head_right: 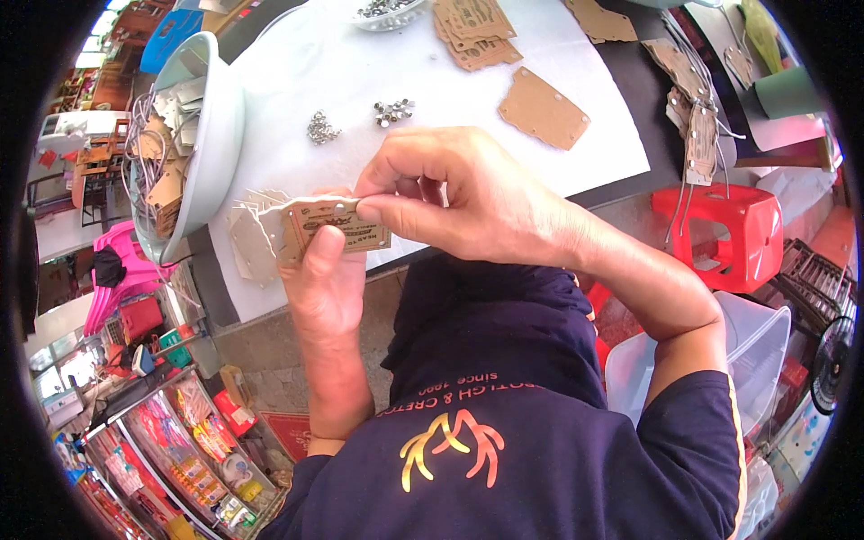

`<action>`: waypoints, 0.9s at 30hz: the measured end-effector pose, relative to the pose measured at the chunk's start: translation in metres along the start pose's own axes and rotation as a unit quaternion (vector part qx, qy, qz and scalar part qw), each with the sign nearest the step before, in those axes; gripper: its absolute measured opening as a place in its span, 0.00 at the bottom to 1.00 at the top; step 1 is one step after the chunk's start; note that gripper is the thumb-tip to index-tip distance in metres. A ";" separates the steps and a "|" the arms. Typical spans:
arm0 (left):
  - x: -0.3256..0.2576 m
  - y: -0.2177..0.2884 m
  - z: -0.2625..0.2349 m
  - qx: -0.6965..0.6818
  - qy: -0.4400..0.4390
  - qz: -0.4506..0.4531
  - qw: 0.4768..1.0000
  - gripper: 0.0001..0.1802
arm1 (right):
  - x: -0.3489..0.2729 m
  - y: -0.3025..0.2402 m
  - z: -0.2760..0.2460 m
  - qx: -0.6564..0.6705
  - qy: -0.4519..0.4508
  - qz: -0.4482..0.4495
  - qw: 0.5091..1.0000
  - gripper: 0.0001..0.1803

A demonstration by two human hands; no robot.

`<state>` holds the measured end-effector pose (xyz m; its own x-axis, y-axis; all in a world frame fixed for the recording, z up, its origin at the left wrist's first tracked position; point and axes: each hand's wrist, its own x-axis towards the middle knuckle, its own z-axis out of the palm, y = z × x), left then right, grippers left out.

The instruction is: Aligning leather shoe tags and pressing metal studs through pre-punched holes to assemble components.

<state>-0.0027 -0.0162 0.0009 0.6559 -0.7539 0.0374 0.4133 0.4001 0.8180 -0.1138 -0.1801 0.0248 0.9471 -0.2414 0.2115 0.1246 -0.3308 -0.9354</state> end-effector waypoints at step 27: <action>0.004 -0.005 -0.010 0.275 -0.094 0.253 0.923 0.15 | -0.001 -0.002 0.005 -0.011 0.032 -0.151 0.988 0.13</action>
<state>0.0043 -0.0163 -0.0084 0.5340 -0.6410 0.5514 -0.3323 0.4406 0.8340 -0.1135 -0.1749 0.0252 0.8471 -0.1865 0.4977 0.3906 -0.4165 -0.8209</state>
